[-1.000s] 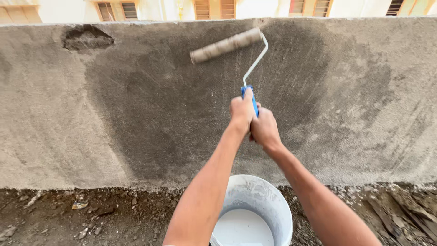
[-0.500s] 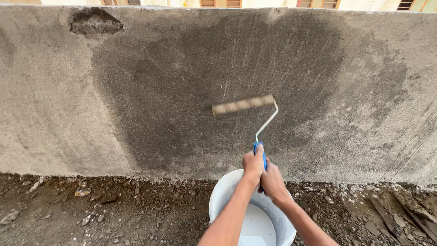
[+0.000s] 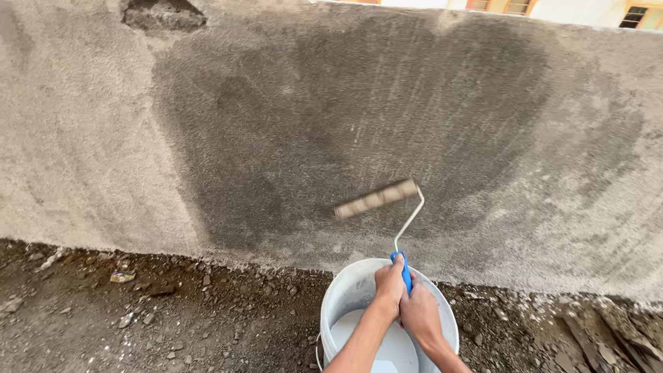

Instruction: The person sits on a blue tarp on the ground beside a concrete wall, holding a paint roller and a bucket of white liquid. They repeatedly roll the white liquid onto the wall surface, dipping the roller toward the bucket between passes and moving along the wall to coat new sections.

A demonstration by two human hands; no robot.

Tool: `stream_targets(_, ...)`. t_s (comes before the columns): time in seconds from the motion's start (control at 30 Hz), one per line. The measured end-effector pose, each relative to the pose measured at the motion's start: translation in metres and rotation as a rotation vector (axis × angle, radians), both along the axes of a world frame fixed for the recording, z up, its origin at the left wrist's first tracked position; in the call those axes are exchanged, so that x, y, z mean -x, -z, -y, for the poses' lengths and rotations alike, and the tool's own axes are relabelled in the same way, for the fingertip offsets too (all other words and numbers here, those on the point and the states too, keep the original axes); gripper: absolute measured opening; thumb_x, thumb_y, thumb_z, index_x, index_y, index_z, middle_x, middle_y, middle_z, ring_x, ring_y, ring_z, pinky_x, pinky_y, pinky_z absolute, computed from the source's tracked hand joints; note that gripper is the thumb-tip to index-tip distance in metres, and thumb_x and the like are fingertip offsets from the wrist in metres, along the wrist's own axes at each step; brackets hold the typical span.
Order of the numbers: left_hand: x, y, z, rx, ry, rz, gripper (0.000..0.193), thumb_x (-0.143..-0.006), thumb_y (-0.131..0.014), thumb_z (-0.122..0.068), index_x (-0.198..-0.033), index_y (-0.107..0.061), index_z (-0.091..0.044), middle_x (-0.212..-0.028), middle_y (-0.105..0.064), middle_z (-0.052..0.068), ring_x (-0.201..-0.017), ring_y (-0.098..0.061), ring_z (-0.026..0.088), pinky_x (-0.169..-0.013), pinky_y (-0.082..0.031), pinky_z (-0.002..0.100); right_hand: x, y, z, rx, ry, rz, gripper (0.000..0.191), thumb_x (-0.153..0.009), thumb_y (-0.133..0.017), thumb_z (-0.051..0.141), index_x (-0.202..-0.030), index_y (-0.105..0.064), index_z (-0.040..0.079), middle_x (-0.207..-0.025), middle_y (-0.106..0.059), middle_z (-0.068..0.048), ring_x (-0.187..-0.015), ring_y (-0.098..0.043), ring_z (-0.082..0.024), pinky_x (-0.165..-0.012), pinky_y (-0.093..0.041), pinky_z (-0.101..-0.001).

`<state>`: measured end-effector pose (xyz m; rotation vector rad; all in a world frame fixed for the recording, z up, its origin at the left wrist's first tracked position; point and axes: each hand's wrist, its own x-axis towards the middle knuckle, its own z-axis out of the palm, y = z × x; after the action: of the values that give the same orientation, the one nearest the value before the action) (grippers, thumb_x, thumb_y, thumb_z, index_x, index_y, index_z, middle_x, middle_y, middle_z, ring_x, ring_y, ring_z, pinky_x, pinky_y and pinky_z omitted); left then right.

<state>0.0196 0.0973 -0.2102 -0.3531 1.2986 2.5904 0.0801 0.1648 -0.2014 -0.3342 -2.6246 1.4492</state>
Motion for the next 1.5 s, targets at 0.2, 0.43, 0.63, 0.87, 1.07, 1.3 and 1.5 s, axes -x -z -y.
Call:
stream_targets(0.2, 0.038, -0.041, 0.047, 0.064, -0.147, -0.243, 0.041, -0.099, -0.063, -0.043, -0.081, -0.068, -0.007, -0.071, -0.068, 0.004, -0.059, -0.061, 0.013, -0.056, -0.051, 0.032, 0.021, -0.065, 0.053, -0.076, -0.079, -0.147, 0.045, -0.097, -0.052, 0.031, -0.136, -0.057, 0.009, -0.066, -0.070, -0.016, -0.047, -0.067, -0.026, -0.048, -0.053, -0.0417)
stream_targets(0.43, 0.097, -0.140, 0.115, 0.057, -0.272, -0.458, 0.041, -0.100, -0.062, -0.040, -0.080, -0.065, -0.005, -0.073, -0.070, 0.007, -0.060, -0.064, 0.015, -0.056, -0.053, 0.033, 0.061, -0.163, 0.113, -0.037, -0.245, -0.366, 0.038, -0.099, -0.054, 0.032, -0.128, -0.062, 0.008, -0.067, -0.068, -0.013, -0.048, -0.064, -0.021, -0.047, -0.050, -0.0378)
stream_targets(0.63, 0.114, -0.220, 0.171, 0.025, -0.269, -0.430, 0.044, -0.100, -0.059, -0.041, -0.080, -0.064, -0.001, -0.070, -0.068, 0.011, -0.058, -0.064, 0.020, -0.055, -0.054, 0.036, 0.096, -0.208, 0.152, 0.169, -0.380, -0.426, 0.036, -0.102, -0.050, 0.028, -0.129, -0.060, 0.007, -0.068, -0.062, -0.002, -0.050, -0.057, -0.012, -0.043, -0.049, -0.0312)
stream_targets(0.87, 0.077, -0.141, 0.153, 0.170, -0.279, -0.373, 0.040, -0.099, -0.064, -0.039, -0.082, -0.065, -0.003, -0.074, -0.069, 0.010, -0.061, -0.065, 0.019, -0.057, -0.054, 0.036, 0.075, -0.121, 0.137, 0.263, -0.333, -0.271, 0.041, -0.102, -0.049, 0.030, -0.132, -0.058, 0.005, -0.062, -0.057, -0.005, -0.044, -0.053, -0.013, -0.039, -0.044, -0.0317)
stream_targets(1.07, 0.024, -0.059, 0.106, 0.123, -0.161, -0.126, 0.042, -0.099, -0.065, -0.044, -0.085, -0.064, -0.004, -0.072, -0.068, 0.010, -0.057, -0.065, 0.020, -0.053, -0.053, 0.036, 0.028, -0.039, 0.099, 0.238, -0.239, -0.100, 0.045, -0.098, -0.054, 0.034, -0.130, -0.057, 0.004, -0.063, -0.060, -0.006, -0.045, -0.057, -0.016, -0.038, -0.047, -0.0335)
stream_targets(1.3, -0.029, -0.050, 0.092, -0.014, -0.126, -0.053, 0.042, -0.103, -0.062, -0.040, -0.084, -0.059, -0.002, -0.069, -0.063, 0.012, -0.047, -0.057, 0.021, -0.044, -0.046, 0.038, -0.021, -0.029, 0.094, 0.377, -0.134, -0.045, 0.032, -0.094, -0.054, 0.023, -0.122, -0.064, 0.009, -0.057, -0.058, -0.005, -0.040, -0.051, -0.014, -0.036, -0.037, -0.0324)
stream_targets(1.5, -0.091, -0.041, 0.113, 0.003, -0.083, -0.262, 0.032, -0.100, -0.065, -0.033, -0.095, -0.064, -0.001, -0.078, -0.066, 0.009, -0.056, -0.062, 0.017, -0.053, -0.051, 0.034, -0.075, -0.031, 0.105, 0.364, -0.187, -0.170, 0.028, -0.098, -0.060, 0.024, -0.099, -0.068, -0.003, -0.056, -0.060, -0.004, -0.040, -0.053, -0.013, -0.038, -0.041, -0.0315)
